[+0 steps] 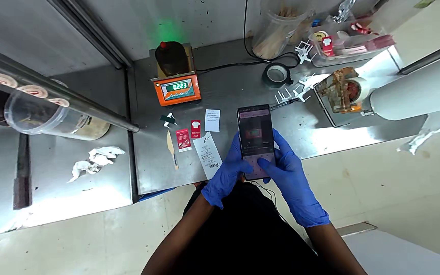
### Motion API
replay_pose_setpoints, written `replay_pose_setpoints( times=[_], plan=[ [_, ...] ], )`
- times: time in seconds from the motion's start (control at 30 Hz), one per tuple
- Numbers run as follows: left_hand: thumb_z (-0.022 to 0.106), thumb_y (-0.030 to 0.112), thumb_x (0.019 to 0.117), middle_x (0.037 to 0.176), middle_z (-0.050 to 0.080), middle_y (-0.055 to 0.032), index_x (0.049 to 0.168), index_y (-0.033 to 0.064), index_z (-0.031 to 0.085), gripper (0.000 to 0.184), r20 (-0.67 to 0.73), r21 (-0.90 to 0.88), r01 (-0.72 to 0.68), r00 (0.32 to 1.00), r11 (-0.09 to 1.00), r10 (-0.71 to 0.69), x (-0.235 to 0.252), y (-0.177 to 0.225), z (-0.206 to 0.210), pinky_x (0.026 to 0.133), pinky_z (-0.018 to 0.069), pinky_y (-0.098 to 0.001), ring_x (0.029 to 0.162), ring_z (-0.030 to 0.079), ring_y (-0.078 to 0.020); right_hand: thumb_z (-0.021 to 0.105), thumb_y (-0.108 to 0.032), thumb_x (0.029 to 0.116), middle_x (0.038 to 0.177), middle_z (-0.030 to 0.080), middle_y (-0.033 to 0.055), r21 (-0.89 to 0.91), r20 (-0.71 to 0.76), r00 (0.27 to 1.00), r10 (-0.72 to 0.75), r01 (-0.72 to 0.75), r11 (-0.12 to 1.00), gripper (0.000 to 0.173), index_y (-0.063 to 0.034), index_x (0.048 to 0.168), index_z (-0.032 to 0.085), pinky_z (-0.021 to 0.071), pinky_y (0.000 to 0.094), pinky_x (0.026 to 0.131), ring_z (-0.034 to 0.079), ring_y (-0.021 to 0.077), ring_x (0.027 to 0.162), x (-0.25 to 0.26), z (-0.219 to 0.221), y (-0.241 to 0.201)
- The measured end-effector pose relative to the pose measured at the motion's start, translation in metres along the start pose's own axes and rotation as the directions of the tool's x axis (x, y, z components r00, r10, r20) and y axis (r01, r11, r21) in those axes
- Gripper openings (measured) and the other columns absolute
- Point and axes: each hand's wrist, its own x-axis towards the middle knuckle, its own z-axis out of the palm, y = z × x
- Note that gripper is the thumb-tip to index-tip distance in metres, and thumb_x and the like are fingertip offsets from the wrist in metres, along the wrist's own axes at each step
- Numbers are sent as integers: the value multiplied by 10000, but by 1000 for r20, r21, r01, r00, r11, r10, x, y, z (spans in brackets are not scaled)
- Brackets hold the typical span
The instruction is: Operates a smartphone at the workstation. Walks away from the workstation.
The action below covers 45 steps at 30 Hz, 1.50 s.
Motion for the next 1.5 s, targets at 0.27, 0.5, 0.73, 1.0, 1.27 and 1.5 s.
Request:
replay_pose_setpoints(
  times=[0.27,0.5,0.73,1.0,1.27,1.5],
  plan=[
    [578,-13,828,1368,561,-11,1551,306,253,855,8,-54,9,1000,998,-8,-2,-1,-1,809,577,-278,1074,642,-107,480,-15,910,1129,716,49,115,122,991,-57,43,992,733,-246,1593,346,584,261,545,704,135,760,1,-13,10],
    [560,7,808,1356,546,-38,1564,180,199,856,-78,-4,29,997,1000,-29,5,12,14,896,540,-292,1110,605,-91,490,-78,879,1092,732,28,113,61,997,-40,33,993,703,-252,1555,407,595,277,538,718,123,769,2,-13,11],
    [525,-45,809,1374,529,-45,1571,194,197,863,-51,-11,34,998,999,-35,3,14,16,902,535,-292,1122,598,-100,508,-89,862,1079,732,35,104,52,998,-36,31,994,702,-263,1538,428,590,262,531,723,123,772,3,-14,11],
    [539,-18,814,1419,528,-34,1597,266,206,898,-19,41,27,999,999,-26,-5,6,6,882,549,-303,1126,609,-116,510,-56,867,1073,736,33,94,60,998,-25,20,995,719,-261,1549,410,594,269,549,718,124,763,2,-10,11],
    [590,8,832,1380,552,-28,1577,298,215,883,11,17,0,1000,1000,0,-4,-2,-1,772,583,-283,1054,645,-117,496,-4,905,1125,713,45,120,100,993,-64,51,991,738,-251,1586,356,577,250,531,702,131,756,-2,-9,9],
    [564,-30,822,1423,523,-20,1587,313,189,918,15,8,2,1000,1000,-2,-4,-1,2,785,582,-279,1082,637,-113,475,-14,973,1073,731,46,126,52,998,-44,37,991,657,-237,1582,371,553,213,486,697,102,699,-4,-5,6]
  ],
)
